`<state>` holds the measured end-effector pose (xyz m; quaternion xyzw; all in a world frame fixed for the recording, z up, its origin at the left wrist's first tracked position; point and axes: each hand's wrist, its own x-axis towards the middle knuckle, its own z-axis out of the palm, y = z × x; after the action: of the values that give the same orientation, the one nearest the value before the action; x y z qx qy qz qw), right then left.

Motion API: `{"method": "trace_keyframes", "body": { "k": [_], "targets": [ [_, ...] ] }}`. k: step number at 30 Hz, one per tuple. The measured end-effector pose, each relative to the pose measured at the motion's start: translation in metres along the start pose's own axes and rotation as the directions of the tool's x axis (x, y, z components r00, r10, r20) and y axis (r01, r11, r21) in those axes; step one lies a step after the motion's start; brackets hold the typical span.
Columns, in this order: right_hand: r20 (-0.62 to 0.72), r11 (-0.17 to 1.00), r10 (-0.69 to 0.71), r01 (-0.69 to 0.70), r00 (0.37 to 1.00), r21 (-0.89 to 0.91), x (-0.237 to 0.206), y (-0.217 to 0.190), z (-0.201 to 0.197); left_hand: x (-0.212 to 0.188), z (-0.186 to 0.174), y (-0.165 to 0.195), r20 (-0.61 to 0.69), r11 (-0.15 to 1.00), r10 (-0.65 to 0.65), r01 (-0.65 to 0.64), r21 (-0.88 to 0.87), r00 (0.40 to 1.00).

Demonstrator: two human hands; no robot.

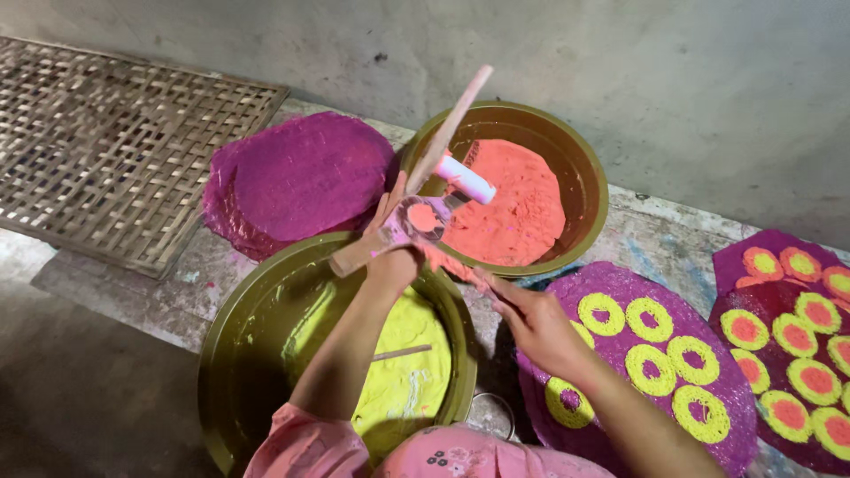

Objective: The person uses a wooden press to shape yellow dough into rings on a purple mat, then fills the centers with pink dough using the same press. The finished pieces are arranged on a second purple mat.

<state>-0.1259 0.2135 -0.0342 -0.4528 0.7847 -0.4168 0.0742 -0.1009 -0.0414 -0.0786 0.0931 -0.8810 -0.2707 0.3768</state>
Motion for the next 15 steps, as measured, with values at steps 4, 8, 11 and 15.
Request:
{"method": "trace_keyframes", "body": {
  "k": [4, 8, 11, 15],
  "targets": [
    [-0.036, 0.991, 0.055, -0.050, 0.998, 0.124, 0.022, 0.020, -0.021, 0.008, -0.005, 0.017, 0.017, 0.988, -0.004, 0.002, 0.157, 1.000],
    [-0.045, 0.979, 0.201, -0.200, 0.978, 0.038, 0.030, 0.021, -0.006, 0.016, -0.005, 0.030, 0.144, 0.990, -0.057, 0.037, 0.138, 0.988],
    [-0.027, 0.994, 0.107, -0.108, 0.994, -0.012, 0.016, 0.031, 0.012, 0.025, -0.011, 0.017, -0.010, 0.993, -0.006, 0.007, 0.122, 1.000],
    [0.058, 0.973, 0.117, -0.126, 0.991, 0.194, 0.029, 0.065, -0.009, 0.040, -0.021, -0.014, -0.062, 0.959, -0.264, 0.255, -0.127, 0.963]
  ]
}}
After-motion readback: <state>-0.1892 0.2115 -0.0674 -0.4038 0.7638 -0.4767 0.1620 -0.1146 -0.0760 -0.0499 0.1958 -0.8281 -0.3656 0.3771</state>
